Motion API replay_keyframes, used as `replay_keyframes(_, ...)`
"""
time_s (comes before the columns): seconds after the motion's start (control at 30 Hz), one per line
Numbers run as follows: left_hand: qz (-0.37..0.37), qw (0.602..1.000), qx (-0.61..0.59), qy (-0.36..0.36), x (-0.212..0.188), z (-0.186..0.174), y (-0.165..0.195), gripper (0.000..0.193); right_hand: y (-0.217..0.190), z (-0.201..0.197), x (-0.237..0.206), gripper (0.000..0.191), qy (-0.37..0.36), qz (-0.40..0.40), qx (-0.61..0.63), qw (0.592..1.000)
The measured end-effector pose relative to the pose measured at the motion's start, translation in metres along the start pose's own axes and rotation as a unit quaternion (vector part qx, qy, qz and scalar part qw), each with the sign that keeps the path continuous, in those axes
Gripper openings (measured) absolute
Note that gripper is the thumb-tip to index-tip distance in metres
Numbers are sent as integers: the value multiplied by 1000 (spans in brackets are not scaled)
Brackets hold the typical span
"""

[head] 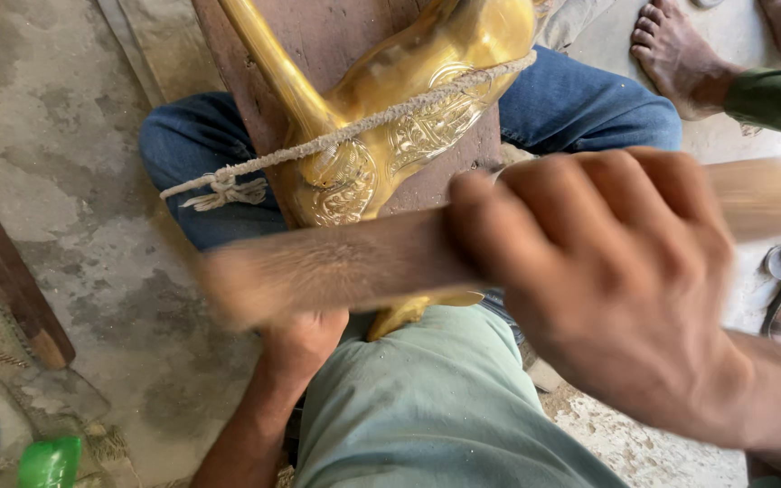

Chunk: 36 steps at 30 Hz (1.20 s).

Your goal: The person sits on the floor with a brass deer statue resting on a wooden board on their lap and decorates its surface by hammering a small chisel with a wooden mallet, working pattern details into the metal and repositioning the chisel between strikes.

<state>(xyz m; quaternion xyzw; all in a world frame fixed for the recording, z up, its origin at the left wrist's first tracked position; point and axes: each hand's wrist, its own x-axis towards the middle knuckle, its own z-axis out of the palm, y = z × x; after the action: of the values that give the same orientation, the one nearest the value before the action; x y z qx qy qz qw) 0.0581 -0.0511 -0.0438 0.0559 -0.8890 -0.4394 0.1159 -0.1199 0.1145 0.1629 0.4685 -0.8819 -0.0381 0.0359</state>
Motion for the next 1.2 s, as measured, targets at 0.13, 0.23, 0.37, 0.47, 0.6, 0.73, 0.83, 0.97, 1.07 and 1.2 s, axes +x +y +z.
replay_keyframes(0.13, -5, 1000, 10, 17, -13, 8, -6, 32, -8, -7, 9, 26, 35, -43, -42, 998)
replay_keyframes(0.23, -6, 1000, 10, 28, -9, 5, 1, 41, -10, -12, 13, 25, 13, -60, -75, 995)
replay_keyframes(0.37, -89, 982, -163, -23, -7, -13, 24, 40, -5, -17, 19, 28, 49, -66, 21, 996)
replay_keyframes(0.47, -98, 970, -223, -6, 0, -11, 27, 41, -1, -16, 20, 27, 64, -59, 43, 995)
replay_keyframes(0.6, -54, 981, -179, 48, 6, 2, 20, 34, 2, -5, 12, 29, 38, -12, 141, 989)
replay_keyframes(0.73, -27, 992, -125, 25, 15, 2, 20, 27, 13, 3, -5, 34, 24, -31, 43, 998)
replay_keyframes(0.83, -23, 993, -112, -29, 27, -7, 25, 23, 20, 16, -16, 34, -43, 47, 95, 993)
replay_keyframes(0.97, -37, 994, -95, -51, 51, -18, 35, 18, 28, 15, -44, 41, -101, 90, -14, 991)
replay_keyframes(1.07, -77, 982, -166, -39, 68, -20, 42, 22, 38, 21, -73, 49, -92, 180, 117, 972)
replay_keyframes(1.2, 6, 979, -115, -170, 86, -26, 44, 36, 42, 53, -110, 40, -72, 257, 175, 948)
